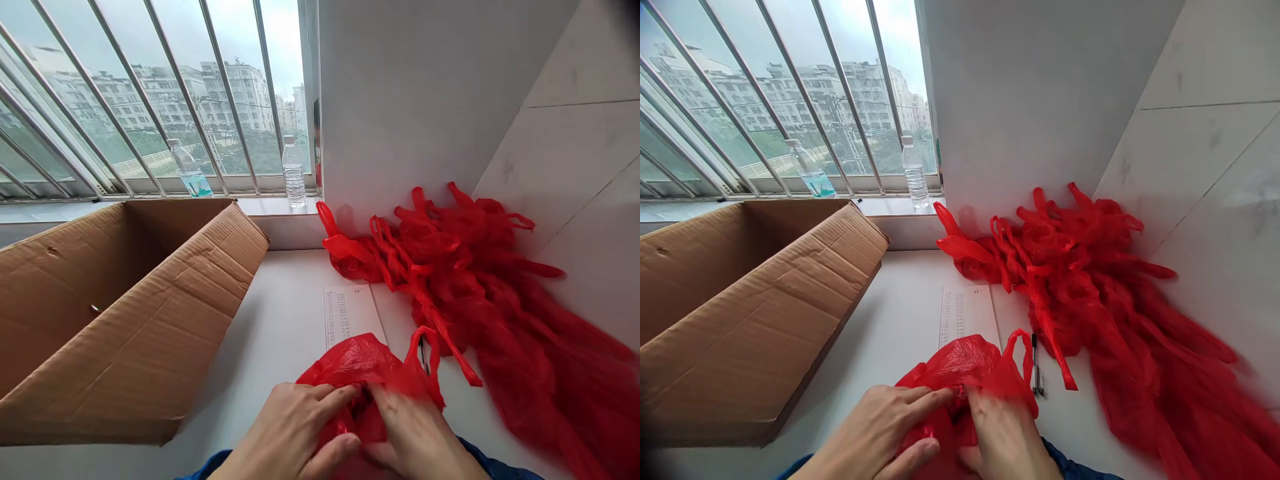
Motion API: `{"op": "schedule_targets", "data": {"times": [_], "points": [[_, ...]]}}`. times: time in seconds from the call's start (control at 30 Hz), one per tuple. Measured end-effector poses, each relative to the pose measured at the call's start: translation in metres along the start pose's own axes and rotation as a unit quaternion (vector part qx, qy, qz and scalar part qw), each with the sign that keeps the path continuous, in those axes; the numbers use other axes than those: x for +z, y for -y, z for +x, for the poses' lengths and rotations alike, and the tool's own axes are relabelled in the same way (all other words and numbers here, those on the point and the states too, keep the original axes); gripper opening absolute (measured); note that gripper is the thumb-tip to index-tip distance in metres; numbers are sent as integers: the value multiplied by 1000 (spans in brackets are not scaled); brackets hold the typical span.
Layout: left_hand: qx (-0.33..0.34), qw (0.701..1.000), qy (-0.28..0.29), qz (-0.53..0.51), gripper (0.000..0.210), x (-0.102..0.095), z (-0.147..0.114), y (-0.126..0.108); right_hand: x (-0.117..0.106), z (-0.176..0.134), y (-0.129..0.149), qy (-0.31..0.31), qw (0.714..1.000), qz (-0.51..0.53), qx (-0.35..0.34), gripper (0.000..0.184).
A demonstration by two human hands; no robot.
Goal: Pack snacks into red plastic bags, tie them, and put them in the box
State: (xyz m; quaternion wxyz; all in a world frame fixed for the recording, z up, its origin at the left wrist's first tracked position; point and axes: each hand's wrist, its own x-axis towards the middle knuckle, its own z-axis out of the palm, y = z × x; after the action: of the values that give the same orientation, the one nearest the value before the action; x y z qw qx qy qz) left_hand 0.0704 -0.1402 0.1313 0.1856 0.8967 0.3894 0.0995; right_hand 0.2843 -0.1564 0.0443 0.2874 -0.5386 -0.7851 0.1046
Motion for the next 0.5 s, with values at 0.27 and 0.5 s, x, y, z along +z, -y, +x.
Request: {"op": "schedule_targets", "data": {"times": [0.27,0.5], "points": [[-151,963,37,219,26,26,5,24,-19,16,-3,50,985,-154,58,21],[-170,963,70,199,14,22,2,43,-4,23,-2,141,982,-100,70,17]]}}
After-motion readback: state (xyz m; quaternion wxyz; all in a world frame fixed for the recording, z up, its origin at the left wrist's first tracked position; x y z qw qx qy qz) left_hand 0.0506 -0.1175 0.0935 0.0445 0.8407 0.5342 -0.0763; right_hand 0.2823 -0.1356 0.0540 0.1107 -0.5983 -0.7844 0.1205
